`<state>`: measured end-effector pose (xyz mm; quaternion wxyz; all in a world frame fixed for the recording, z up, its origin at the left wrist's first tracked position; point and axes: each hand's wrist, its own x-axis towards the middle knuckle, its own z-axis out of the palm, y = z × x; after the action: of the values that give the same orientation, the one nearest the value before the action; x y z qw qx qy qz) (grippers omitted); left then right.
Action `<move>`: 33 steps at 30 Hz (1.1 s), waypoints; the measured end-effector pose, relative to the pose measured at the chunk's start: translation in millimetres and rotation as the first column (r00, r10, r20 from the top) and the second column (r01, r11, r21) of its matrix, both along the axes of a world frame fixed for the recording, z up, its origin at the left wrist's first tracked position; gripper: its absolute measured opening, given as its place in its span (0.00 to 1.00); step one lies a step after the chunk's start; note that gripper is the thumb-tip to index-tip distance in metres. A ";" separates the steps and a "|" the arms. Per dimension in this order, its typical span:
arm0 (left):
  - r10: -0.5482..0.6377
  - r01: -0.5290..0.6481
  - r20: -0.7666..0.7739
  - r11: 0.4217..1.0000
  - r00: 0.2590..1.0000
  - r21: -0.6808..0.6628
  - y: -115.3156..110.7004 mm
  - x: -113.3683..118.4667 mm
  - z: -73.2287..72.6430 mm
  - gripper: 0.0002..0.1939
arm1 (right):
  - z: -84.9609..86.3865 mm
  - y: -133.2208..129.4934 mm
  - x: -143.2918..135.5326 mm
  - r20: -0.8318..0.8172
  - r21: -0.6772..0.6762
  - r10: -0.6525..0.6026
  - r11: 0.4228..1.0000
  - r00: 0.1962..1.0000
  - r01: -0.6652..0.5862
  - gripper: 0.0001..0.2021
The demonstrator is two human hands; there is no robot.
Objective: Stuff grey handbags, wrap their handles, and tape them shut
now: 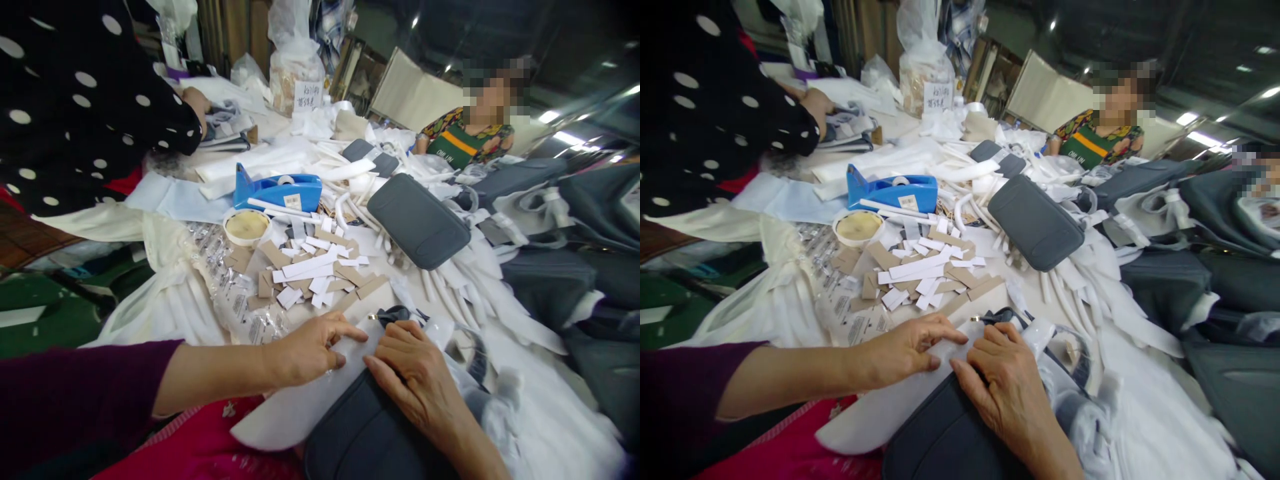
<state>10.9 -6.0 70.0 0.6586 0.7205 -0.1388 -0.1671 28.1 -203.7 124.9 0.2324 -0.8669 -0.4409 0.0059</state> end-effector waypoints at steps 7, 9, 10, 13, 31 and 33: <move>0.051 -0.055 0.082 0.997 0.995 0.047 -45.8 16.3 -11.9 0.14 | -3.4 -2.9 1.5 -0.004 0.029 -0.019 0.999 1.000 0.019 0.20; -0.011 -0.006 0.133 0.992 0.991 0.127 -40.5 17.9 -10.4 0.11 | -6.7 -3.6 3.3 -0.027 -0.009 -0.009 1.000 1.000 0.009 0.20; -0.068 0.036 0.171 0.983 0.983 0.182 -32.6 17.1 -7.7 0.11 | -8.4 -3.8 4.2 -0.035 -0.031 -0.006 1.000 0.999 0.004 0.20; -0.231 0.079 0.374 0.922 0.898 0.378 5.7 4.4 5.9 0.20 | -12.5 -4.1 6.2 -0.030 -0.089 -0.001 0.996 1.000 -0.002 0.21; -0.410 0.366 0.327 0.911 0.851 0.191 42.4 -43.3 16.5 0.18 | 8.3 -6.1 5.1 -0.223 0.210 0.063 0.978 0.973 -0.015 0.11; -0.374 0.299 0.361 0.922 0.854 0.247 37.3 -42.6 11.6 0.17 | 11.5 -8.2 2.7 -0.230 0.209 0.045 0.978 0.972 0.004 0.11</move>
<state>-31.7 31.3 81.7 0.5077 0.7607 -0.3793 -0.1406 30.8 -211.9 136.3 0.3720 -0.8265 -0.4176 0.0642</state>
